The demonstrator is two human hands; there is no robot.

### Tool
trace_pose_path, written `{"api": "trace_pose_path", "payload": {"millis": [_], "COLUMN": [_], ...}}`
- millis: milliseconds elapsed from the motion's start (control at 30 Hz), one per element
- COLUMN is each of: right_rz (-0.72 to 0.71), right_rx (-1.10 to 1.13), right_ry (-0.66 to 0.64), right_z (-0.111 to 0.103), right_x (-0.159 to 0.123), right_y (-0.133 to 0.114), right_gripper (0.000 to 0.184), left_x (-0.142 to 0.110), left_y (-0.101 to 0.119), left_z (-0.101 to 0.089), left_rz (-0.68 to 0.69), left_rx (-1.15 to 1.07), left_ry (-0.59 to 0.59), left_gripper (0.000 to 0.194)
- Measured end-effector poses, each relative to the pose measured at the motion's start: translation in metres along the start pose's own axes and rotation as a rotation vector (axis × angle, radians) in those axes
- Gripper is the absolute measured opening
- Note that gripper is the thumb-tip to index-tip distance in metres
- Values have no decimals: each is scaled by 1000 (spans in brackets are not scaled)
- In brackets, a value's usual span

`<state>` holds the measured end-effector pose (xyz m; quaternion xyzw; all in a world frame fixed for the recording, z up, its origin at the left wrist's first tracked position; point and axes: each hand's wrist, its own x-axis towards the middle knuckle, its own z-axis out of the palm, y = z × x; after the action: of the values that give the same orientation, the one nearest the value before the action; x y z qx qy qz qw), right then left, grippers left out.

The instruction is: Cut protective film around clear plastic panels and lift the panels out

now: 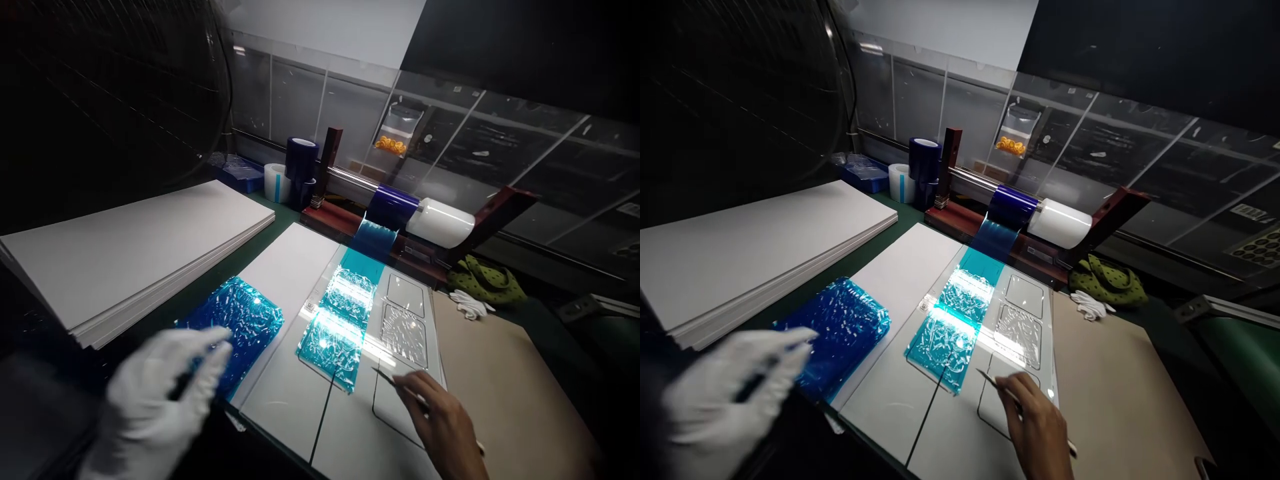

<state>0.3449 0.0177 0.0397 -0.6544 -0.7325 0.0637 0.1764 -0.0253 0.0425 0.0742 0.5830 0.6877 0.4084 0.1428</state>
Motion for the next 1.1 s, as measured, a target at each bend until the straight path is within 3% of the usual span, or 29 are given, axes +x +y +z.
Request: {"api": "trace_pose_path", "payload": {"millis": [33,67,100,233,333,467,633,867,1100], "right_rz": [-5,-6,-8,-31,-57,-100,-122,-62,100], "right_rx": [17,29,32,-74,-127,-157,-196,-271,-335], "right_ry": [-7,-11,-17,-97,-136,-177,-237,-285,-276], "right_z": [2,4,7,23,37,52,57,29,-3], "right_x": [13,28,43,102,135,159,167,141,99], "right_y": [-5,-10,-15,-35,-43,-49,-51,-23,4], "right_gripper": [34,34,34,29,26,26,25,24,32], "left_x": [-6,-9,-9,13,33,40,38,39,39], "left_y": [10,20,29,49,49,46,45,46,44], "left_z": [20,42,64,139,164,169,169,167,167], "left_rz": [181,268,309,333,315,301,301,293,314], "left_rx": [35,76,124,333,386,450,463,477,469], "left_ry": [-152,-348,-472,-531,-539,-543,-556,-555,-570], "left_gripper": [30,32,36,45,38,37,39,42,42]}}
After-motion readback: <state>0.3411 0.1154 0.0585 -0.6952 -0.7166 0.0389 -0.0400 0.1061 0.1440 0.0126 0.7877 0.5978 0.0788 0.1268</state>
